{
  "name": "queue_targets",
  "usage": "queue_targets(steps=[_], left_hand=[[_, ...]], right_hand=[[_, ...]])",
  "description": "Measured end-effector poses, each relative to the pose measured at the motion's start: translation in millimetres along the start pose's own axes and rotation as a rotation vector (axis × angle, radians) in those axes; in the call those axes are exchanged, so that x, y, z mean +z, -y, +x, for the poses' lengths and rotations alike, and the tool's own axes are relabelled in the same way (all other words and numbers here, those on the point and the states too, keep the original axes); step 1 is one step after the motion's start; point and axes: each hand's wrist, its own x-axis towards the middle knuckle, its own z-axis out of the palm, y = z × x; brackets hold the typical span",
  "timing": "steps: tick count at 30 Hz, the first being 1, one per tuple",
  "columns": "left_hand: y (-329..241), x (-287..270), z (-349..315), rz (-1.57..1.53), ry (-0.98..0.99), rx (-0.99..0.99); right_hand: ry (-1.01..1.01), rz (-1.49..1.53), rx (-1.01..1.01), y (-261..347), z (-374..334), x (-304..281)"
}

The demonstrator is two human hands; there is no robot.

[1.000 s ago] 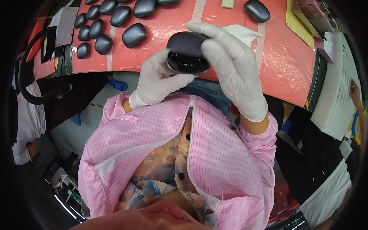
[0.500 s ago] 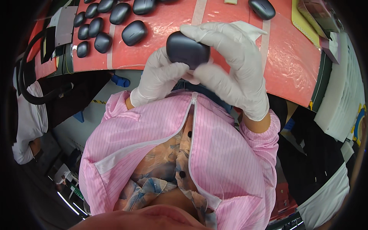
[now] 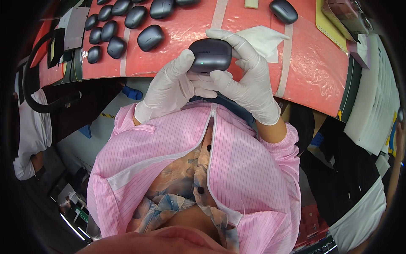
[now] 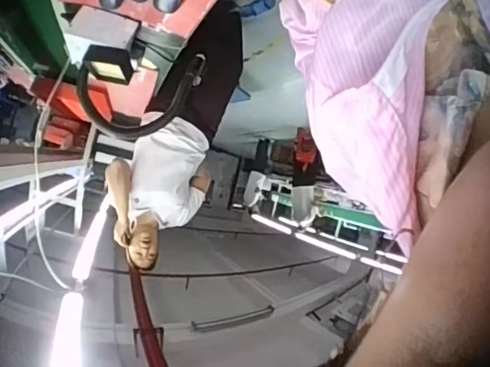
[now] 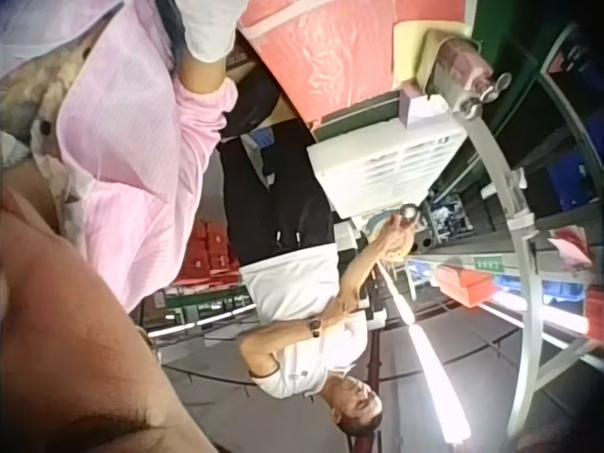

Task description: Inspecting and cleaning earbud charging cases at a factory station.

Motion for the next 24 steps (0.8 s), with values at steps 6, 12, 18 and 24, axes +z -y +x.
queue_targets(steps=[6, 12, 18, 24], left_hand=[[3, 6, -3, 0.11, -0.041, 0.037], [2, 9, 2, 0.253, -0.02, 0.103], [4, 19, 23, 0.417, -0.02, 0.269], [18, 31, 43, 0.648, 0.1, 0.613]], right_hand=[[0.01, -0.034, -0.118, -3, -1, 3], [-0.022, -0.205, -0.201, 5, -3, -6], [0.043, -0.813, -0.401, 11, -13, -25], [-0.454, -0.367, -0.301, -4, -27, -35]])
